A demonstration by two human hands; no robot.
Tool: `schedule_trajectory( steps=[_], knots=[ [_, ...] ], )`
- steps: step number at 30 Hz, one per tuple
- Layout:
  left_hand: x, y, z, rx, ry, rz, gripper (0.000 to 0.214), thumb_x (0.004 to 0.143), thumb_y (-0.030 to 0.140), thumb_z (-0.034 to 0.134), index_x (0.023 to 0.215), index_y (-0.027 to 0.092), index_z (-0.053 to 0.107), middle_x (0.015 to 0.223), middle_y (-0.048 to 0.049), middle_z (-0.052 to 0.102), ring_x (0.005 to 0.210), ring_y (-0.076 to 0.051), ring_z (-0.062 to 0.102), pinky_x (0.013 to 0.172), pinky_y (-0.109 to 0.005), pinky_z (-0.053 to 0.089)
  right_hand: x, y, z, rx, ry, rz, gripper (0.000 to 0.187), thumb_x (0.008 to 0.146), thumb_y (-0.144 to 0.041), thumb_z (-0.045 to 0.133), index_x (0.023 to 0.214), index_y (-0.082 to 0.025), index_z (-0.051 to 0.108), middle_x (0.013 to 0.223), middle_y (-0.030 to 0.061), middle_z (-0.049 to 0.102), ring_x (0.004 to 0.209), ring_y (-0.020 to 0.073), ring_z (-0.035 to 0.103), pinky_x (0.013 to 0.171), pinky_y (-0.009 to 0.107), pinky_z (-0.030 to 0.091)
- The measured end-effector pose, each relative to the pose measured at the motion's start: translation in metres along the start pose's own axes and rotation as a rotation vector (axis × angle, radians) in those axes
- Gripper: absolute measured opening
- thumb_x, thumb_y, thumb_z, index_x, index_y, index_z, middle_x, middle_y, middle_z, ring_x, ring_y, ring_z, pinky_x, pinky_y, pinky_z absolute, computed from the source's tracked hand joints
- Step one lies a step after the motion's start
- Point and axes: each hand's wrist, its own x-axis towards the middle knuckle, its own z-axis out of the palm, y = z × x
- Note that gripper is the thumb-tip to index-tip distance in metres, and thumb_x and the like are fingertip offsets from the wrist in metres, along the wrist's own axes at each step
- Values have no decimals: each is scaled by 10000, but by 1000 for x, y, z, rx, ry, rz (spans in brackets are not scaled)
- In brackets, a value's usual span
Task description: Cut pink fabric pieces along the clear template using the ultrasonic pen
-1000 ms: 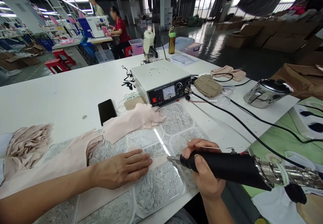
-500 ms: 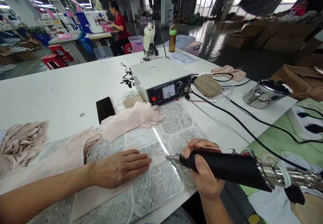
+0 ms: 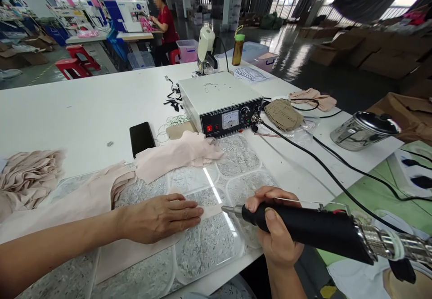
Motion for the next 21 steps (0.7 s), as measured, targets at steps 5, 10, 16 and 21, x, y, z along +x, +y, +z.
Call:
schedule_trajectory(
  steps=[5,10,16,21],
  knots=[
    [0,-2,1,-21,16,11,389,1001,142,350,1352,96,511,1420,-113,508,1274,-241,508,996,-382,449,1,2,0,6,-11,-6,118,754,-239,592,860,-199,625,789,27,605,545,135,563,555,362,507],
    [0,-4,4,-48,29,3,369,1021,160,341,1334,112,530,1422,-93,510,1258,-232,514,997,-360,419,2,2,0,-3,12,0,131,726,-223,584,845,-196,631,807,25,611,535,134,568,539,357,501],
    [12,2,3,-28,32,-9,362,1020,142,337,1301,97,560,1391,-96,542,1221,-228,534,955,-352,436,4,-4,-2,-33,35,-26,138,707,-216,580,835,-194,627,808,20,621,531,141,563,522,355,486],
    [24,-4,1,-38,64,37,315,1021,171,388,1230,95,611,1322,-104,599,1166,-221,565,939,-343,448,8,-5,-7,-30,60,-45,147,713,-211,579,851,-192,625,816,16,620,537,136,566,534,344,476]
  ],
)
